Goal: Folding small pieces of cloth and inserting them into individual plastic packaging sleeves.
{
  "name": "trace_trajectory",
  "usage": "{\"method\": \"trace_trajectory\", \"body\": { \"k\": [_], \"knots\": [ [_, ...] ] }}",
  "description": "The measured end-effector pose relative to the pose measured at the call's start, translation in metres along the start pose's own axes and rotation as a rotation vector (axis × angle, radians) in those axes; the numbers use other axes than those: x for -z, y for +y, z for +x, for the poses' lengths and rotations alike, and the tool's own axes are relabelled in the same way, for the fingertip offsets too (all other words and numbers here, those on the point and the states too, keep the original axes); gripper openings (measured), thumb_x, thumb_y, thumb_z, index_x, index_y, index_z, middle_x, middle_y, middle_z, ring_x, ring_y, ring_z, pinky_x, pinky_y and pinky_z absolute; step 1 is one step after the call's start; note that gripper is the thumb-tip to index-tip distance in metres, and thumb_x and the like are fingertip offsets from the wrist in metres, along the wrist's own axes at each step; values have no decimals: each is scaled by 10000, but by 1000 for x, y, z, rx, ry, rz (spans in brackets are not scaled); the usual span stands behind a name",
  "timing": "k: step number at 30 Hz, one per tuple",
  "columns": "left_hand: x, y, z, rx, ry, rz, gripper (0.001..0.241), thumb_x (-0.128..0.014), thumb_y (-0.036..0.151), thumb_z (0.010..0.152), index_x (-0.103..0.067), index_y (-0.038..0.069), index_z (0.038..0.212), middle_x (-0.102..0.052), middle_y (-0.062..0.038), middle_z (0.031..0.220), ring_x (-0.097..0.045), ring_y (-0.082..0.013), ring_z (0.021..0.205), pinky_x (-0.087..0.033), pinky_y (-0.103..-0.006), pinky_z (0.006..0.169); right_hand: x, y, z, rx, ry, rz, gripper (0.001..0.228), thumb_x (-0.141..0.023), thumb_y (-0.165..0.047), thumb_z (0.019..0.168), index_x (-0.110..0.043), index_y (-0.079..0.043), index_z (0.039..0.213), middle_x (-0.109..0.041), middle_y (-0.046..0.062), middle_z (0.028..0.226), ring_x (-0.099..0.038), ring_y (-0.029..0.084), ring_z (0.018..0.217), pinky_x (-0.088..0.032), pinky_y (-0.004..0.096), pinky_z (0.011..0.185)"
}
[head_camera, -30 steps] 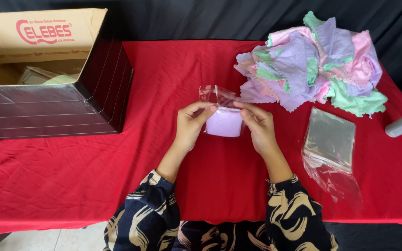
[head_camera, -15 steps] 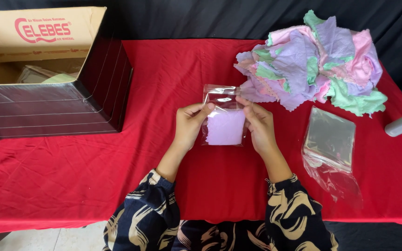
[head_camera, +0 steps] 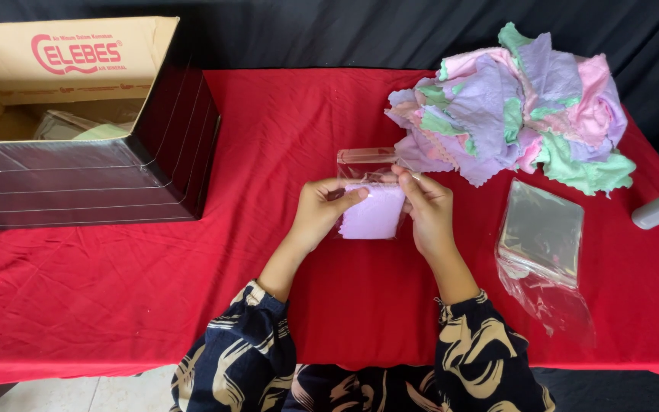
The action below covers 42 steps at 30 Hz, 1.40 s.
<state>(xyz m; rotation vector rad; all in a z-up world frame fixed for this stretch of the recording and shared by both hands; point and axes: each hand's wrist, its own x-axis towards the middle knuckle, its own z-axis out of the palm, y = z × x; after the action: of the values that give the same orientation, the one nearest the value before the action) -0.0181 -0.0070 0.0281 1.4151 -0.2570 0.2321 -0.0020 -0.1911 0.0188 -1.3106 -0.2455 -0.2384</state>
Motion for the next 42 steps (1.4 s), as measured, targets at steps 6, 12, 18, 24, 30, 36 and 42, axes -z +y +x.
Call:
{"method": "trace_trajectory", "body": {
  "k": [6, 12, 18, 24, 30, 36, 42],
  "knots": [
    [-2, -10, 3, -75, 15, -111, 437, -838, 182, 846, -709, 53, 1243, -739, -150, 1125, -697, -187, 1001, -587, -347, 900, 2, 2, -1, 37, -10, -1, 276, -637, -180, 1016, -709, 20, 1193, -738, 233, 1058, -735, 269, 939, -648, 438, 781],
    [13, -10, 10, -282, 157, 50, 133, -816, 119, 876, -803, 70, 998, -761, -101, 980, -709, -186, 979, -543, -329, 918, -4, -11, -2, 23, -18, -28, 277, -632, -199, 1016, -724, 18, 1163, -748, 207, 1063, -731, 267, 996, -628, 440, 852],
    [15, -9, 9, -198, 149, 16, 91, -778, 159, 918, -813, 106, 982, -761, -66, 948, -712, -154, 964, -553, -309, 903, 0, -12, -1, 54, 40, -112, 245, -647, -214, 1021, -761, -6, 1085, -759, 169, 1021, -738, 236, 936, -642, 426, 813],
    [12, 15, -1, -127, 30, 95, 923, -862, 123, 792, -354, 100, 1562, -740, -170, 1130, -685, -234, 1064, -574, -291, 865, -5, -15, -2, 60, 75, -81, 272, -646, -254, 1020, -760, -16, 1087, -758, 157, 1003, -727, 212, 923, -640, 390, 790],
    [17, -45, 18, -79, -5, 99, 306, -876, 87, 772, -777, 75, 1061, -771, -74, 874, -701, -125, 813, -602, -272, 685, 12, 7, 6, 57, 43, -53, 323, -590, -272, 1055, -717, -4, 1184, -744, 175, 1021, -727, 208, 938, -632, 340, 762],
    [27, 5, 17, -151, 198, 17, 214, -871, 93, 797, -789, 105, 994, -773, -27, 833, -685, -59, 774, -592, -238, 711, 8, -13, 3, 31, 4, -4, 689, -378, -566, 1059, -497, -3, 1437, -650, 221, 1245, -672, 300, 1090, -570, 354, 802],
    [96, 96, 33, -660, 598, 147, 503, -824, -29, 851, -592, 67, 1287, -647, -90, 1254, -692, -166, 972, -598, -334, 882, 5, -12, 1, -11, -40, -59, 710, -273, -583, 1080, -508, 6, 1400, -640, 246, 1229, -670, 365, 1122, -561, 384, 758]
  ]
}}
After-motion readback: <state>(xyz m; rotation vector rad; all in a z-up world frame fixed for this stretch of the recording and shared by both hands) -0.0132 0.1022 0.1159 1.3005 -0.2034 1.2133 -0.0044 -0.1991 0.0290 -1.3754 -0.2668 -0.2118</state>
